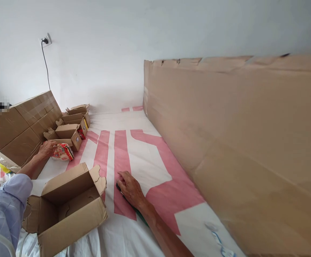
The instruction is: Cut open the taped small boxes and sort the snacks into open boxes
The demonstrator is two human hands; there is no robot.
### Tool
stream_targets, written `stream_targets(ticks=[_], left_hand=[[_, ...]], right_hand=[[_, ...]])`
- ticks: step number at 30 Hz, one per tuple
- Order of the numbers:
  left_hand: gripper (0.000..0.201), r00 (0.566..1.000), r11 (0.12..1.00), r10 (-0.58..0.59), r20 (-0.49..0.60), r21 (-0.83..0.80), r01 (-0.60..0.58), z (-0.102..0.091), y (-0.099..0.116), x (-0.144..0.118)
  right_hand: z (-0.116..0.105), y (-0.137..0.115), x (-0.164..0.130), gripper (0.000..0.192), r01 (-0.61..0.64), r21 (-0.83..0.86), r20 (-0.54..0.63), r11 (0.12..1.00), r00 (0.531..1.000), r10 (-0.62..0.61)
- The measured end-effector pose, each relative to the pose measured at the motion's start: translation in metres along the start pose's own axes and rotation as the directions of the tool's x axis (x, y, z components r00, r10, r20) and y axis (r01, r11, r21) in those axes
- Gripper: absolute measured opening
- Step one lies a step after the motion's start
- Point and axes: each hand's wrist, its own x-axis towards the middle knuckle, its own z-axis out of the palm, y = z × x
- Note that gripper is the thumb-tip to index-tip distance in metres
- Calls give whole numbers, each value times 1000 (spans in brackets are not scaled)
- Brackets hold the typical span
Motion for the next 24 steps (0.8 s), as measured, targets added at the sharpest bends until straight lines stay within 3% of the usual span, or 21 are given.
stream_targets(ticks=[11,16,19,21,24], left_hand=[[45,1000,1000,5,5,7,-5,0,17,-5],[59,999,999,40,12,5,-40,-25,18,-20],[49,994,995,101,29,-27,-101,-47,24,-42],[37,970,971,215,111,-129,-201,-58,32,-67],[48,862,884,425,275,-331,-330,-60,53,-116]], right_hand=[[0,4,-1,35,0,-13,13,1000,1000,0],[3,8,-2,35,7,-31,-14,999,1000,-7],[3,8,-2,36,-6,-18,-3,1000,1000,6],[3,7,-2,36,-11,-14,-3,1000,1000,11],[2,7,-2,37,-7,-14,-6,1000,1000,7]])
